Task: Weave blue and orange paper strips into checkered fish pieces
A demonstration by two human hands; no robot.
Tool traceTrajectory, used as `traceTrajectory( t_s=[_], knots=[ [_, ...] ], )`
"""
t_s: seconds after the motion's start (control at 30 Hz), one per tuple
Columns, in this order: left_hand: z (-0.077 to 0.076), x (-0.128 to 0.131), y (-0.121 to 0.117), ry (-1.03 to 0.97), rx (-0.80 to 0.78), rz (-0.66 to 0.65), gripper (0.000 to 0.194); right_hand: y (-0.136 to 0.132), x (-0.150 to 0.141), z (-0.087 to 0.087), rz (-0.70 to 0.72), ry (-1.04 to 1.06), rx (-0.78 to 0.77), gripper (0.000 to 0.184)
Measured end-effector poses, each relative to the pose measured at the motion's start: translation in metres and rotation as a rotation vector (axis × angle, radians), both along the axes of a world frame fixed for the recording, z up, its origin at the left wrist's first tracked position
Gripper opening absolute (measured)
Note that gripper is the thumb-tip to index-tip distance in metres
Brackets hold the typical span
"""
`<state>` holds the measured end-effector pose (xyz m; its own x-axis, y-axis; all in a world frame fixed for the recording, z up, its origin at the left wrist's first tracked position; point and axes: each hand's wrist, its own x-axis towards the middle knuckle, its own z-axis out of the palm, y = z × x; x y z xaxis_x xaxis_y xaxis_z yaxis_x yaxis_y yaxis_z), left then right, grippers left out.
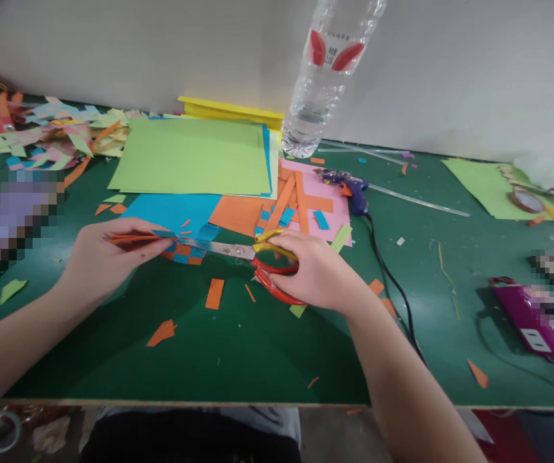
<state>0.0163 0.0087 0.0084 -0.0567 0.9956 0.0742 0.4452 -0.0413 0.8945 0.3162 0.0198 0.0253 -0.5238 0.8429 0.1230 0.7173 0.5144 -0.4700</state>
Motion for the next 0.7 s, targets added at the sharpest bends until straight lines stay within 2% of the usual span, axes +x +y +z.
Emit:
traceTrajectory(
  t_s=[0.37,0.7],
  knots=[
    [0.0012,0.0011,-0.0001,0.005,0.01,-0.009,0.013,0.0004,-0.001,-0.0002,-0.011,-0.032,-0.052,0.03],
    [0.0011,0.0025,-0.0005,-0.013,0.039,-0.054,0.009,0.0002,-0.0026,0.0032,0.008,-0.046,-0.095,0.027]
  ],
)
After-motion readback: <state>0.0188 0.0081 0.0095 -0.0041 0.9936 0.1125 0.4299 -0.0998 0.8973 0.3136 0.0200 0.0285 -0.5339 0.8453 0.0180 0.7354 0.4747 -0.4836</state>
